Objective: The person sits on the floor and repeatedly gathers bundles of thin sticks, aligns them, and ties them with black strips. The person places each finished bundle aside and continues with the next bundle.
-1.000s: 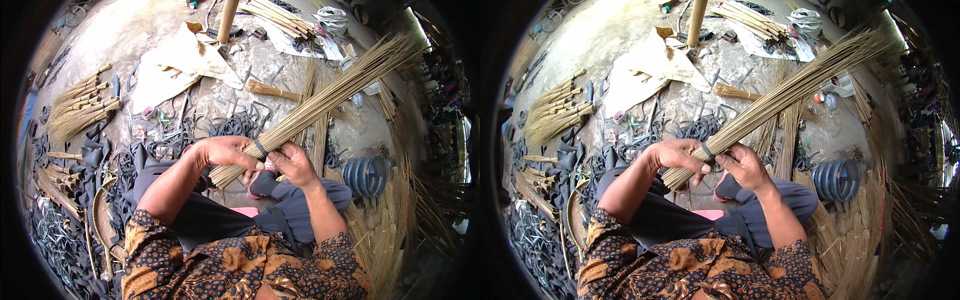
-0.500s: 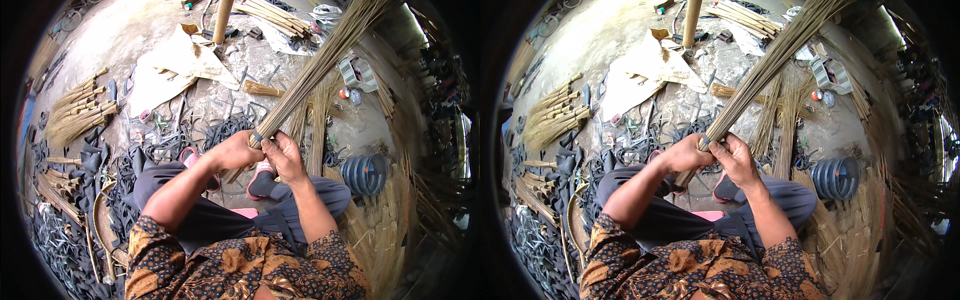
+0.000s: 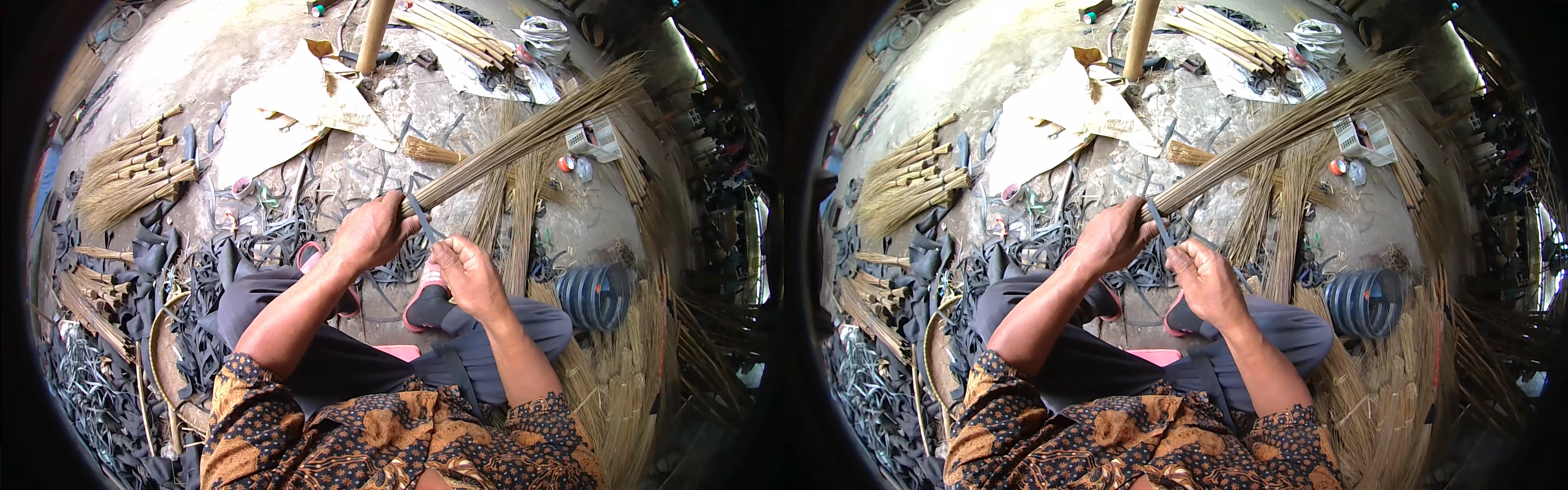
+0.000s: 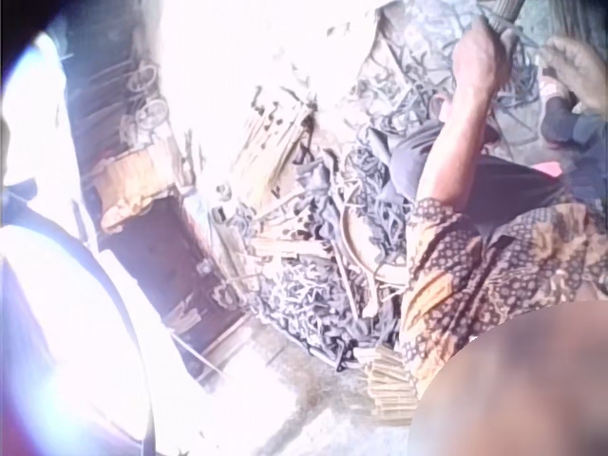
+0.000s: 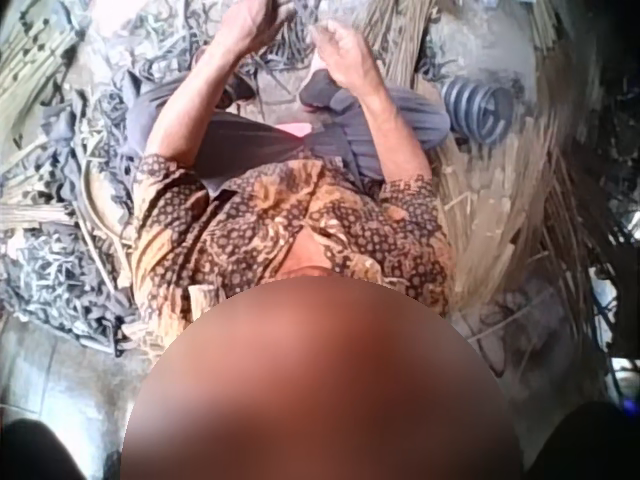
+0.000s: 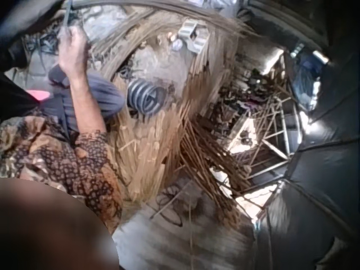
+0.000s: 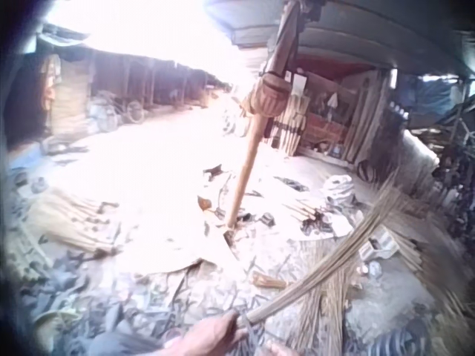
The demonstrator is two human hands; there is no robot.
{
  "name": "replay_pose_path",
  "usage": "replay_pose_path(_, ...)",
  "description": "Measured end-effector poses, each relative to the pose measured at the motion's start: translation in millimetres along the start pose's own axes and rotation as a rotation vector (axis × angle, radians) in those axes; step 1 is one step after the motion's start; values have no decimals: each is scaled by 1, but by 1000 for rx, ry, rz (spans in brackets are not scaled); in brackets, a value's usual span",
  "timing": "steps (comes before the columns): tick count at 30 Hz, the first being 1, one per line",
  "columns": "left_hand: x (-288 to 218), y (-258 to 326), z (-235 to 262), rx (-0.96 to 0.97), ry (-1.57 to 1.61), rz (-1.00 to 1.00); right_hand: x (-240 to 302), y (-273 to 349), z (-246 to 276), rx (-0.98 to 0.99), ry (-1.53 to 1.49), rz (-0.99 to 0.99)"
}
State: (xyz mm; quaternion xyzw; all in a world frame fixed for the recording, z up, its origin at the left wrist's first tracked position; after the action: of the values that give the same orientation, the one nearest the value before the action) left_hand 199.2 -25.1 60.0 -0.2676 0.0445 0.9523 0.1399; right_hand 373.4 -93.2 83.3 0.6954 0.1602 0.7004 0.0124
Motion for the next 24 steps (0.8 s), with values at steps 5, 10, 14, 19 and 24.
replay_pose_path(5, 9, 1, 2, 143, 69, 95, 14, 26, -5, 59, 72, 58)
replay_pose_path(10, 4, 3, 12, 205, 339, 112, 13, 53, 12, 87, 83, 169)
replay_pose_path(14, -19, 16, 16, 326, 731, 14, 6, 45, 33, 77, 259, 309)
replay_pose_path(19, -68, 46, -6, 937, 1095, -160, 19, 5, 44, 170, 551, 651)
replay_pose_path(24, -56, 24, 3, 531, 676, -247, 52, -7, 32, 204, 802, 503)
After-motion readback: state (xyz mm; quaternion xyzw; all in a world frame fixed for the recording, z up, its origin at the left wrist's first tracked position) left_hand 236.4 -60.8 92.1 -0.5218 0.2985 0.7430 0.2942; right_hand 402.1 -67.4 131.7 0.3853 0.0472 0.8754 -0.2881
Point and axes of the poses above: each hand's wrist, its own y-axis away from the middle knuckle, its own z-axis out of the back of the hand, x = y × z, the point moved 6 cm from there along -y, towards the middle knuckle, and after that the axes turned 15 degrees about -y, right-handed, at the moved point
